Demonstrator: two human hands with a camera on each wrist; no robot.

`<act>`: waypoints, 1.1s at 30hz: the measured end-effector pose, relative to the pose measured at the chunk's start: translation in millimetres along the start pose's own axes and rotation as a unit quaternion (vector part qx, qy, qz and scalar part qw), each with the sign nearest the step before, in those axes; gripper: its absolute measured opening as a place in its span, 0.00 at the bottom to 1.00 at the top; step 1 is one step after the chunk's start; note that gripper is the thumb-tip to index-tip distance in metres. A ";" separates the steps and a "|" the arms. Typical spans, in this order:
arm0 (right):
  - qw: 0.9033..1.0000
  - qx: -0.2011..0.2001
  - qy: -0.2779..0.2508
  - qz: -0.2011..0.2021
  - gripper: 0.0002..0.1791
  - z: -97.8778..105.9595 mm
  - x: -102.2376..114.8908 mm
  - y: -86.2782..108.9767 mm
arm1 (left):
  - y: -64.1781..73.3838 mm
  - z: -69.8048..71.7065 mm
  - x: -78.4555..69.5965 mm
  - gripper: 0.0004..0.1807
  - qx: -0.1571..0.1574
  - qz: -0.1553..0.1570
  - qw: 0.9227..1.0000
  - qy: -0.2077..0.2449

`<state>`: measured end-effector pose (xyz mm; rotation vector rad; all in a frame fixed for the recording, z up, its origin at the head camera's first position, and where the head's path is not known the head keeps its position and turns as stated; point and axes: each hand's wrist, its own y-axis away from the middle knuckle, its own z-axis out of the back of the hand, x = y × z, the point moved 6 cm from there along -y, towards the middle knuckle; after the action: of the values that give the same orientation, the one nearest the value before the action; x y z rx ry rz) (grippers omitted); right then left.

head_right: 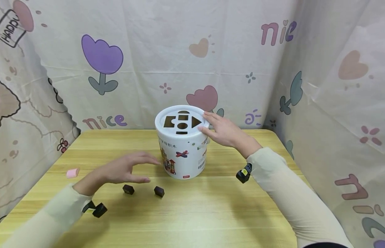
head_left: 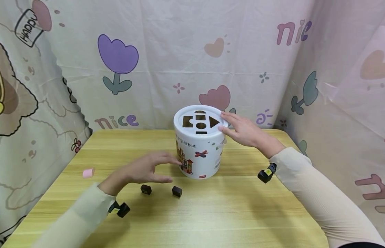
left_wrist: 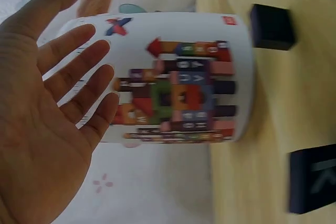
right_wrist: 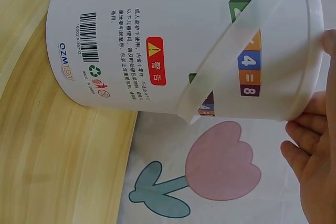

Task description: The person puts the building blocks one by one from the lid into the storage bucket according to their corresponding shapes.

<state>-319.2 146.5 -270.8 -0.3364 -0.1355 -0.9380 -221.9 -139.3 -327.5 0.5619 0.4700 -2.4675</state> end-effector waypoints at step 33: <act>1.000 0.000 -0.002 -0.005 0.40 -0.3 -0.2 0.6 | 6.0 -87.2 58.0 0.25 0.086 0.074 0.993 0.041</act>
<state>-318.8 146.9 -271.3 -0.3375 -0.1402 -0.9468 -237.1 -131.2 -430.9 0.7442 0.2390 -2.3635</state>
